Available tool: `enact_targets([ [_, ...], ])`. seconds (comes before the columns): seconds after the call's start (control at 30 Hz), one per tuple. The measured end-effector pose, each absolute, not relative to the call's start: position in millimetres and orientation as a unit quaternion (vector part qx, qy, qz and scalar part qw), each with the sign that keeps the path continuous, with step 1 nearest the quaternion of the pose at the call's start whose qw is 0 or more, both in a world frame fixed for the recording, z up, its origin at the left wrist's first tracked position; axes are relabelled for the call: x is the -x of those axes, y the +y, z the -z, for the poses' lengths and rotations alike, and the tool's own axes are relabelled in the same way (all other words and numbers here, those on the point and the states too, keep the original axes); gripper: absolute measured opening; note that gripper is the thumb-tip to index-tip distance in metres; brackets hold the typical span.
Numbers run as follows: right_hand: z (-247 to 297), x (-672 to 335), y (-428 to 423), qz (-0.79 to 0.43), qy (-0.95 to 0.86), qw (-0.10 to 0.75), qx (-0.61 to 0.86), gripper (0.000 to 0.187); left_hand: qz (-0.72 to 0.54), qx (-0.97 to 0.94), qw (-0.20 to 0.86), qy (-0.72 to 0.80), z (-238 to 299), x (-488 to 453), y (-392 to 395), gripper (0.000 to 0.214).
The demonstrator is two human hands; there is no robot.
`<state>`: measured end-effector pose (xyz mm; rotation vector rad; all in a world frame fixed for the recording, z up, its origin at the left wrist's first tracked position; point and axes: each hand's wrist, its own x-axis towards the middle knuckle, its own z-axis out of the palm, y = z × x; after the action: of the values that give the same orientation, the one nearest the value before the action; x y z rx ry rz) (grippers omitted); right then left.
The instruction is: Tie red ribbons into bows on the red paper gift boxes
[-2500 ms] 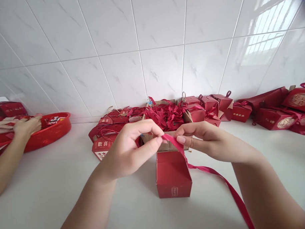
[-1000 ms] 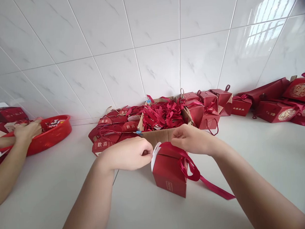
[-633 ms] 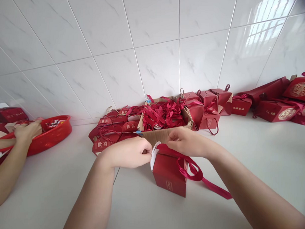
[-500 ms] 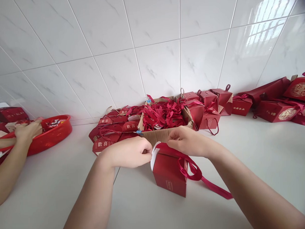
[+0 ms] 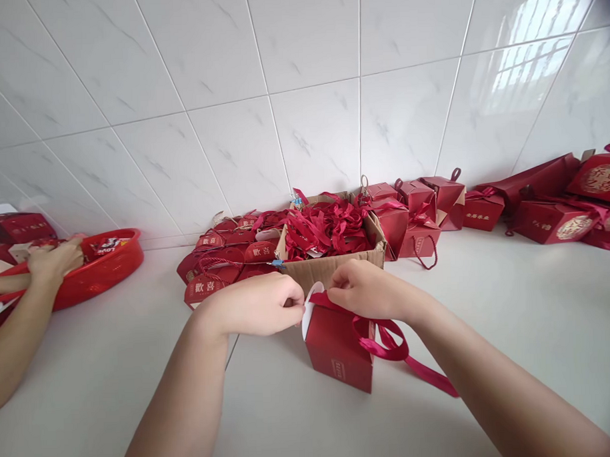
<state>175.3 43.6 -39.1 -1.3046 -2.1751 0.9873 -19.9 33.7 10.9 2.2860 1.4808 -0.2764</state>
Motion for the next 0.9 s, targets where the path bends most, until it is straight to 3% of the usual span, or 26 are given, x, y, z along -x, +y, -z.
enact_targets([
  [0.4, 41, -173, 43, -0.348, -0.794, 0.215, 0.450, 0.026, 0.066, -0.791, 0.228, 0.564, -13, 17, 40, 0.044],
  [0.7, 39, -173, 41, -0.356, -0.796, 0.210, 0.442, 0.025, 0.051, -0.810, 0.241, 0.531, -14, 17, 45, 0.022],
  [0.9, 38, -172, 40, -0.357, -0.798, 0.199, 0.443, 0.027, 0.044, -0.823, 0.230, 0.517, -11, 19, 46, 0.022],
])
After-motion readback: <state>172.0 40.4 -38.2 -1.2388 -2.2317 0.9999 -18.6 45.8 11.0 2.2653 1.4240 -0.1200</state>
